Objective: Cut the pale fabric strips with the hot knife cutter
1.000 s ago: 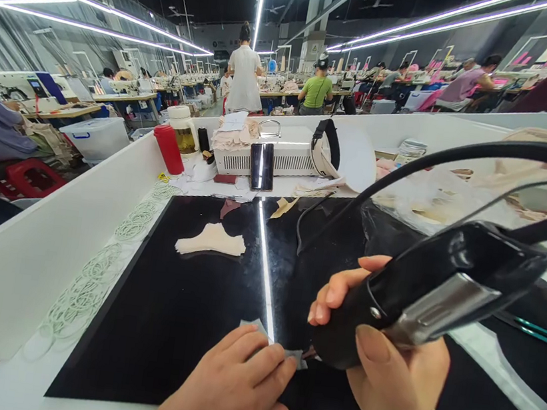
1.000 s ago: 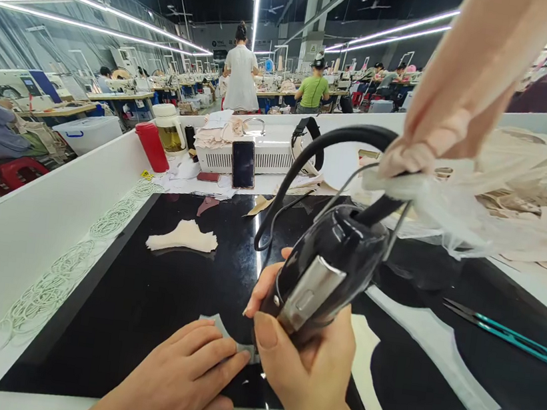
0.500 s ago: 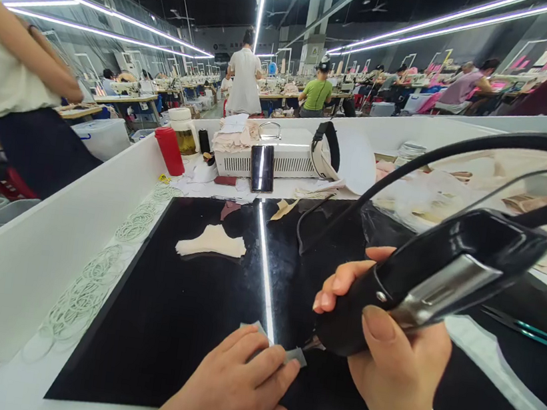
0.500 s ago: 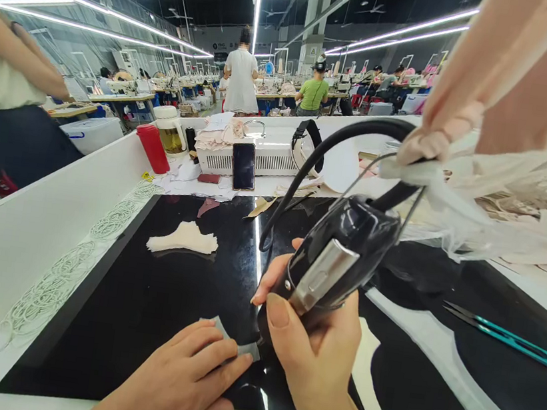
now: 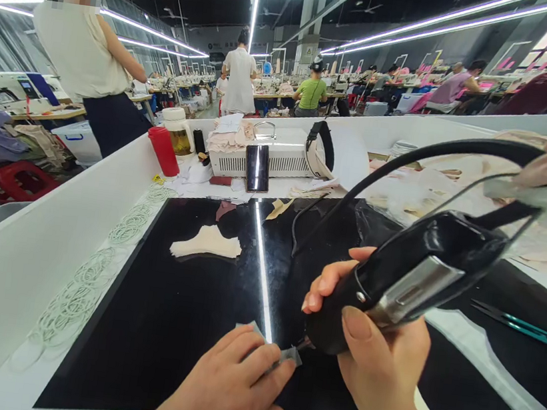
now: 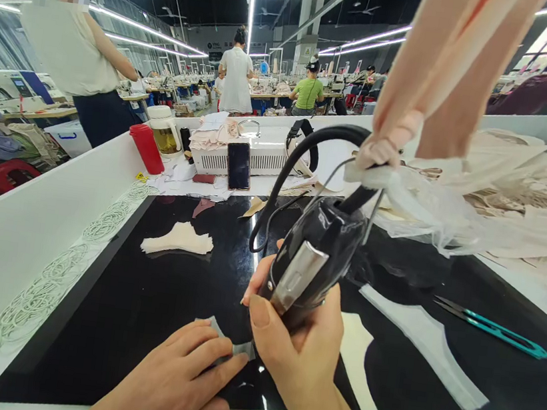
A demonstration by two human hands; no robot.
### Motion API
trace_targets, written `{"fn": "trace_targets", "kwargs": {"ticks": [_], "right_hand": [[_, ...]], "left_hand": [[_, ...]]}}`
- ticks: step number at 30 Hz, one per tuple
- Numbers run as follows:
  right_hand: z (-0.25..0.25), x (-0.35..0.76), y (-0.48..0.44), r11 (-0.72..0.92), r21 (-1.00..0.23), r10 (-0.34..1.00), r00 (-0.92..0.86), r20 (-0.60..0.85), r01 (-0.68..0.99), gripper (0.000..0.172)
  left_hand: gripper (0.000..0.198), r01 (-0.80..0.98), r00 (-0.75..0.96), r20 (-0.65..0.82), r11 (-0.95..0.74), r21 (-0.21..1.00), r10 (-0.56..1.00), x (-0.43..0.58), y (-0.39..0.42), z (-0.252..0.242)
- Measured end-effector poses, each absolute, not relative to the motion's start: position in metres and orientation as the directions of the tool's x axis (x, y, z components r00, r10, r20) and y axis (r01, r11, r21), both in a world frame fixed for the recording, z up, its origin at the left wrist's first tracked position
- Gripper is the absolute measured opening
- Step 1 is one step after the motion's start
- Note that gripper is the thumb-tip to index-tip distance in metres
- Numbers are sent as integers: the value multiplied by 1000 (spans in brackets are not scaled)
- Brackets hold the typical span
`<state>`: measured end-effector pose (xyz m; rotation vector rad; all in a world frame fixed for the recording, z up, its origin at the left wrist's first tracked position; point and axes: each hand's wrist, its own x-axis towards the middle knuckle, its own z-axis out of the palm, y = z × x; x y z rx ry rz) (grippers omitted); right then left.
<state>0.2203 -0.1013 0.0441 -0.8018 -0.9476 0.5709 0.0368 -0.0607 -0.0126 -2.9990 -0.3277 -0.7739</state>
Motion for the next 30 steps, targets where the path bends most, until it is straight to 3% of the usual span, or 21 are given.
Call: {"fn": "trace_targets", "kwargs": {"ticks": [30], "right_hand": [[48,215,-110,571,-818,733,492,469,-71,35]], "left_hand": [[32,202,867,459,-979,28,192,33,-57,-8]]}}
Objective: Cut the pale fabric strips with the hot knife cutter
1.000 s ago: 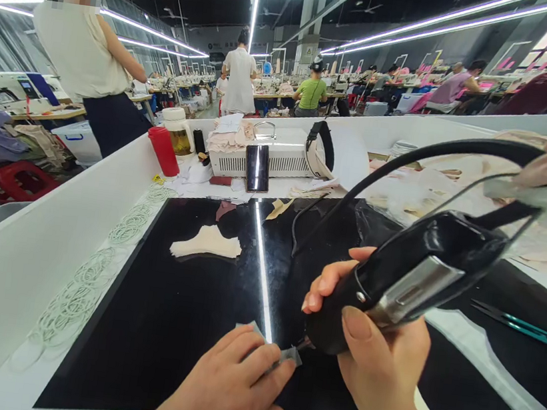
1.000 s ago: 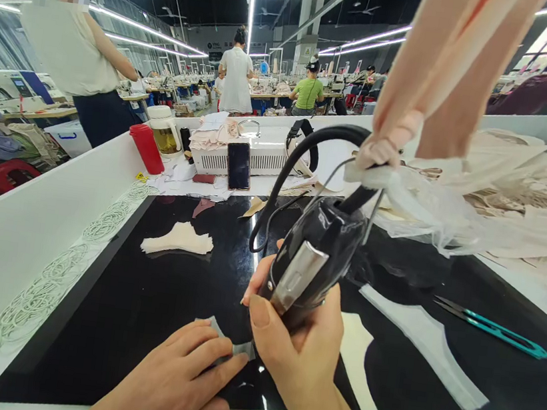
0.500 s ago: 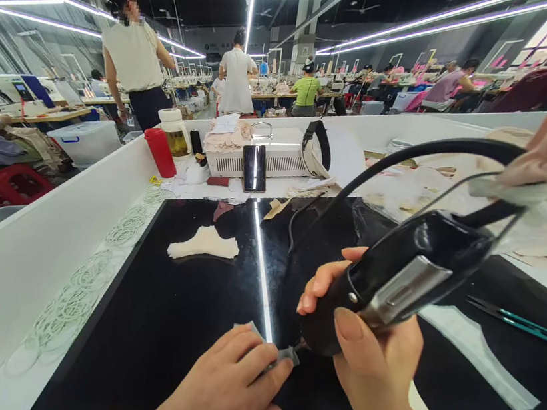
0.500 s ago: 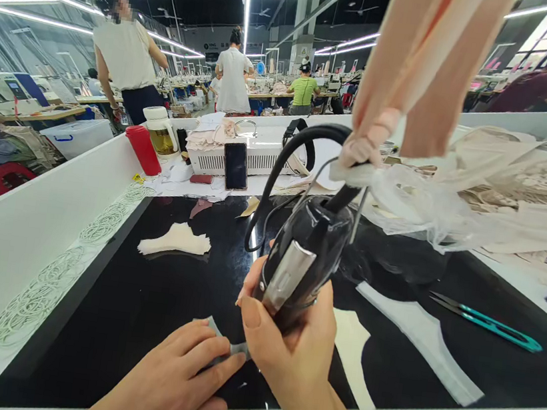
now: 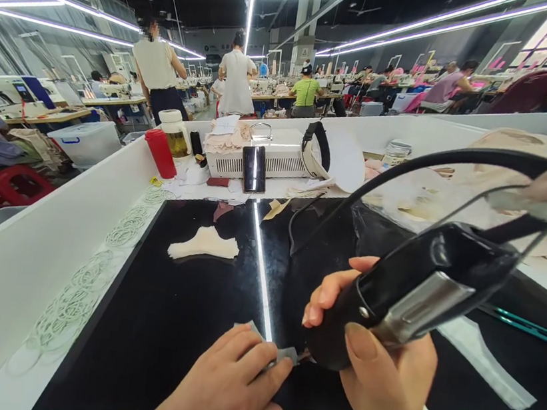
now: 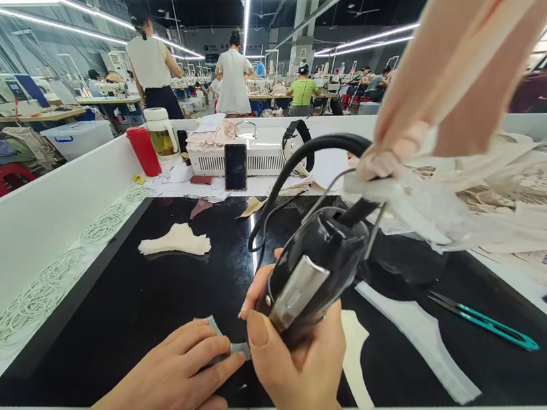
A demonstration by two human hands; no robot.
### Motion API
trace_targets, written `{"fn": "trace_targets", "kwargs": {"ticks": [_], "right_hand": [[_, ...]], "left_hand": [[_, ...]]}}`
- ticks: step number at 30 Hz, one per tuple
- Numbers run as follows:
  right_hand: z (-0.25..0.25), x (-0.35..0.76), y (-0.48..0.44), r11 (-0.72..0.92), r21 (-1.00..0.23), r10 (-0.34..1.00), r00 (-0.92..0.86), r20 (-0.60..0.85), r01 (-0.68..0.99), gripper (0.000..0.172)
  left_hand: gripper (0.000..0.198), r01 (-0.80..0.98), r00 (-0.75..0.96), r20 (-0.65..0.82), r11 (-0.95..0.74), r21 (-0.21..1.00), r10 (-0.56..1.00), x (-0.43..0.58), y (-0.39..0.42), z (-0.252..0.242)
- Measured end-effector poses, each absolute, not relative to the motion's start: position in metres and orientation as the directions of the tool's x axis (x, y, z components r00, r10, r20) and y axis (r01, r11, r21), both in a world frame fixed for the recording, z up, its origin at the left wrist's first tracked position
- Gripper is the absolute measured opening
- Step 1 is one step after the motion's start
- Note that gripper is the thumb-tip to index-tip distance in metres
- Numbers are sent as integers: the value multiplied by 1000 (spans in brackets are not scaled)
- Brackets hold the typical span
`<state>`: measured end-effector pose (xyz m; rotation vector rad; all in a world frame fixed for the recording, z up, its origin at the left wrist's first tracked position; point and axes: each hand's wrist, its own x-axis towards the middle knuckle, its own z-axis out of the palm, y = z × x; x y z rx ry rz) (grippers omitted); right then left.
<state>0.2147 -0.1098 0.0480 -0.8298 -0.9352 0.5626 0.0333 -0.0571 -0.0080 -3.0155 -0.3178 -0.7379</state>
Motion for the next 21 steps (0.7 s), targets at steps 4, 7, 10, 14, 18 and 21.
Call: {"fn": "trace_targets", "kwargs": {"ticks": [4,7,10,14,18,21], "right_hand": [[48,213,-111,560,-826,736,496,461,-63,32],[45,216,-113,542,-839,743,497,449,-51,33],[39,219,-112,543,-839,738,497,456,-36,33],[38,221,-110,538,-843,734,494,465,-5,29],[38,222,-109,515,-856,734,501,460,31,25],[35,224,-110,508,-860,736,500,456,37,27]], "left_hand": [[32,199,861,472,-980,32,190,35,-57,-9],[32,209,826,535,-978,4,179,38,-56,-12],[31,217,793,591,-975,-48,147,40,-53,-17],[37,219,773,625,-971,-99,110,41,-50,-25],[16,259,758,642,-956,-137,113,44,-48,-36],[10,268,780,614,-950,-158,118,45,-45,-42]]}}
